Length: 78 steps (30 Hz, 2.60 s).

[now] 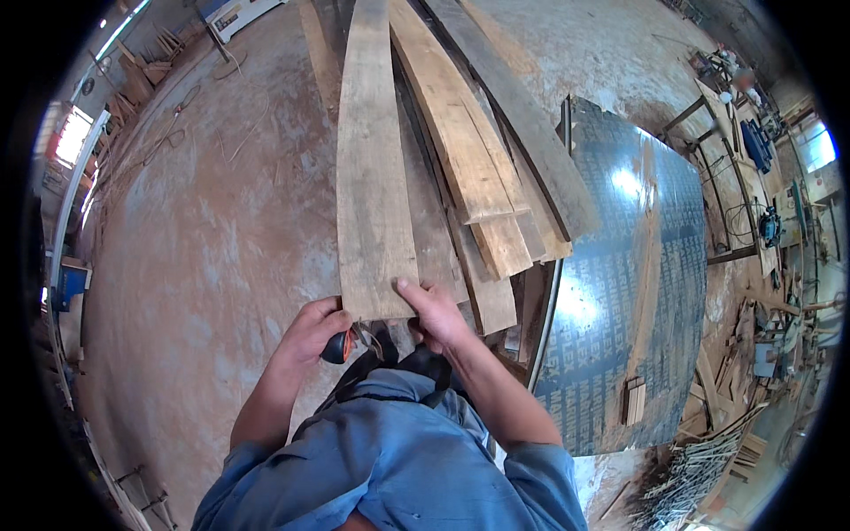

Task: The person uses a tape measure to measure several wooden planks in a workshop. They pick up and inspect multiple planks, then place them on a table saw and measure them again.

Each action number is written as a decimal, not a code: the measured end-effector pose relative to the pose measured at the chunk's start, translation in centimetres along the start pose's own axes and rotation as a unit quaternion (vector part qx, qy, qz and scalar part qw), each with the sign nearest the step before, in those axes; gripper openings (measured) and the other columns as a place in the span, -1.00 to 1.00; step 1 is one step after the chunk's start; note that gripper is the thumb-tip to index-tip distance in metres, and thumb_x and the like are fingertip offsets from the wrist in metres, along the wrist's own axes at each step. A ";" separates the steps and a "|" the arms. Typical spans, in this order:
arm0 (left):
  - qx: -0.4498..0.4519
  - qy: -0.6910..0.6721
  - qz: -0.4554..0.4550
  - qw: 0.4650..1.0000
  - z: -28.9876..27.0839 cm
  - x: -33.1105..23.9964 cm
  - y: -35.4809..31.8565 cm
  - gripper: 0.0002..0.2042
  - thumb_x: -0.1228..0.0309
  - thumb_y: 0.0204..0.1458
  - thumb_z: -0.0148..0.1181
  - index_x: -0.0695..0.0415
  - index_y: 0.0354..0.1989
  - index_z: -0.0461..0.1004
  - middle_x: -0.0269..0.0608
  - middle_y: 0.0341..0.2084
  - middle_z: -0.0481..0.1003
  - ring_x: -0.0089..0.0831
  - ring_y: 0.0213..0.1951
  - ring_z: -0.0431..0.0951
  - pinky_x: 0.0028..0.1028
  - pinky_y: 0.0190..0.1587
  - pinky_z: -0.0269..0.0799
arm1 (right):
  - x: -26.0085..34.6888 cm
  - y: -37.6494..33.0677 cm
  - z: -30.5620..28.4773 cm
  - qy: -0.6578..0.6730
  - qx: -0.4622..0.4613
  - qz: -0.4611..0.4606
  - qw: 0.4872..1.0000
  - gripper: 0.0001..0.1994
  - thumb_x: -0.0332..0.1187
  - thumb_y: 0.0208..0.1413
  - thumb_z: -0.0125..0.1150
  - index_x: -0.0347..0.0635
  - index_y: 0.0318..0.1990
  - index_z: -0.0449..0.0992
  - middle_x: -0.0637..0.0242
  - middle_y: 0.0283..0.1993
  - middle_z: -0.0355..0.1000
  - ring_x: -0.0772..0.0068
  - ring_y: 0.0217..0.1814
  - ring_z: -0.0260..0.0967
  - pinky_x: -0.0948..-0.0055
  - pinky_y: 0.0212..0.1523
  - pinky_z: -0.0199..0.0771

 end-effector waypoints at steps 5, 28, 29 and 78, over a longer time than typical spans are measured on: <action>-0.025 -0.037 -0.065 0.997 -1.9 4.7 0.7 -0.77 0.32 0.13 0.07 0.23 -0.19 0.47 -0.24 -0.48 0.49 -0.51 -0.48 0.51 -0.49 -0.48 0.48 | -2.7 -0.3 0.3 -0.041 0.009 0.053 0.998 -0.57 -0.03 0.12 0.19 -0.22 -0.08 0.38 0.14 -0.41 0.56 0.56 -0.82 0.17 0.60 -0.88 0.01; 0.256 -0.011 -0.034 0.966 -0.4 3.5 2.5 -0.69 0.31 0.22 0.09 0.27 0.02 0.42 -0.32 -0.34 0.47 -0.57 -0.36 0.47 -0.52 -0.30 0.45 | -3.4 -3.1 -1.6 0.110 -0.116 -0.088 0.983 -0.51 0.08 0.06 0.21 -0.26 -0.24 0.44 0.17 -0.63 0.45 0.46 -0.78 0.29 0.65 -0.87 0.05; 0.242 -0.025 -0.044 0.969 -0.6 3.9 2.8 -0.68 0.31 0.22 0.09 0.26 0.03 0.42 -0.32 -0.34 0.47 -0.57 -0.36 0.47 -0.52 -0.30 0.45 | -3.6 -3.5 -2.3 0.122 -0.134 -0.095 0.979 -0.50 0.09 0.05 0.22 -0.27 -0.24 0.44 0.17 -0.63 0.45 0.45 -0.77 0.30 0.65 -0.87 0.05; -0.029 -0.132 -0.182 0.974 0.3 9.3 4.3 -0.68 0.32 0.10 0.19 0.21 -0.01 0.42 -0.24 -0.43 0.47 -0.50 -0.48 0.49 -0.44 -0.48 0.48 | -3.5 -4.6 -10.2 -0.282 -0.174 -0.108 0.937 -0.54 -0.10 0.11 0.21 -0.44 -0.11 0.53 0.11 -0.34 0.57 0.40 -0.33 0.53 0.45 -0.25 0.48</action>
Point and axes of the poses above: each hand's wrist, its own y-axis towards the middle knuckle, its own z-axis out of the palm, x = y × z, the point moved 7 cm from there along y, towards the middle knuckle
